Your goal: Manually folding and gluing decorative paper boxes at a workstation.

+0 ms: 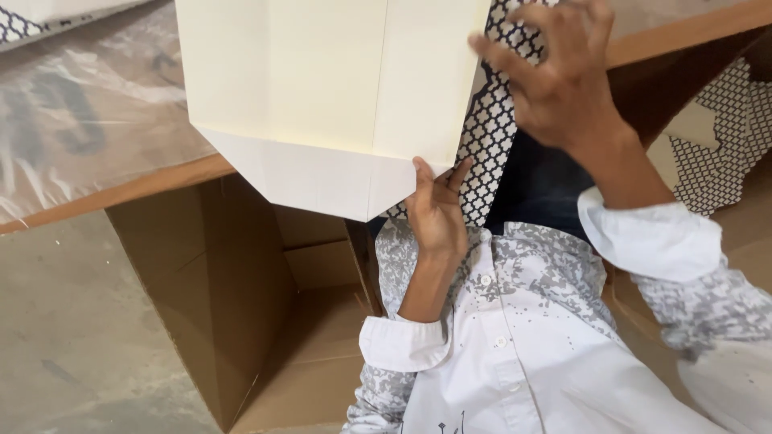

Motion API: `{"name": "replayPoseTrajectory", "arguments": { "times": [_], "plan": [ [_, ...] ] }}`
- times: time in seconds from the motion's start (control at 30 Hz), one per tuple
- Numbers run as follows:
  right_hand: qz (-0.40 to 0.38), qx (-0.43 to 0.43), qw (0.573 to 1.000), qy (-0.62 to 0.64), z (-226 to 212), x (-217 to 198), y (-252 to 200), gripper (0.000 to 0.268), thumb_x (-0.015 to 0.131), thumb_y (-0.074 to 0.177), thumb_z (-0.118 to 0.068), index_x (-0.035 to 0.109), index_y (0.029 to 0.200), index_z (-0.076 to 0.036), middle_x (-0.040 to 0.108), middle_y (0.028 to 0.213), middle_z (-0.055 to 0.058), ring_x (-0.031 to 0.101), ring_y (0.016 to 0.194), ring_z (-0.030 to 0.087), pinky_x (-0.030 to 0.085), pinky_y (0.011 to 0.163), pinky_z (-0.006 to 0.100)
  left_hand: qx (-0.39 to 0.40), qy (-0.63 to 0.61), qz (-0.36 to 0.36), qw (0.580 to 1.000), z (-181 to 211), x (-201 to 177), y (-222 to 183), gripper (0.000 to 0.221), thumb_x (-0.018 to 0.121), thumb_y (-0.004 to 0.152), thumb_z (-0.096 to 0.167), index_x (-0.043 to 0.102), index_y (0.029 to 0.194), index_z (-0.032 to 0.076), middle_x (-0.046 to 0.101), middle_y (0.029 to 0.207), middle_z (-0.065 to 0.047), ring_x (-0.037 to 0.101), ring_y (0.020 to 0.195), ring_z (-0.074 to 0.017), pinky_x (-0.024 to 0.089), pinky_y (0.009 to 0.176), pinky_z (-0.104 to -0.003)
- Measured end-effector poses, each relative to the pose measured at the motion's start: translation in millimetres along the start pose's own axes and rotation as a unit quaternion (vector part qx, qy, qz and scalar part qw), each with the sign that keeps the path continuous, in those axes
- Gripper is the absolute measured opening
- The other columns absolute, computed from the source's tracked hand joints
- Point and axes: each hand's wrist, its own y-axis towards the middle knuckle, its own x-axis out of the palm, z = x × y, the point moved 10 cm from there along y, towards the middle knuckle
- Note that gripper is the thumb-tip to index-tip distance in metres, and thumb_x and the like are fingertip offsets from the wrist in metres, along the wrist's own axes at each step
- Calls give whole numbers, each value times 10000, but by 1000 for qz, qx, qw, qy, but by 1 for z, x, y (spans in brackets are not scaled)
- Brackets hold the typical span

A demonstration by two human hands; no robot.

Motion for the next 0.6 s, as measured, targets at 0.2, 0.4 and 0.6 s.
{"name": "replayPoseTrajectory", "arguments": {
  "times": [0.2, 0.4, 0.6],
  "plan": [
    [8, 65, 997, 51, 30, -12, 37, 691, 572, 950, 101, 562, 1550, -242, 529, 1421, 186, 464, 1380, 374, 291, 1060, 614, 6, -4, -8, 1000, -3, -2, -1, 456, 486, 1119, 317, 425, 1469, 32, 587, 1325, -141, 604, 1190, -228, 557, 1032, -469],
    [-38, 56, 991, 119, -16, 14, -7, 689, 603, 953, 59, 588, 1547, -290, 526, 1420, 154, 479, 1334, 330, 266, 1150, 603, 10, -10, 5, 1000, -4, -4, 1, 458, 493, 1101, 306, 410, 1464, 40, 582, 1348, -121, 597, 1212, -221, 547, 1036, -473],
    [29, 156, 921, 355, -49, -48, -38, 405, 592, 935, 70, 701, 1265, -138, 566, 1343, 127, 566, 1231, 282, 436, 1049, 430, 6, -32, -12, 999, -9, -5, -1, 444, 484, 1120, 321, 447, 1459, 36, 566, 1410, -116, 574, 1266, -209, 487, 1112, -489]
  ]
}}
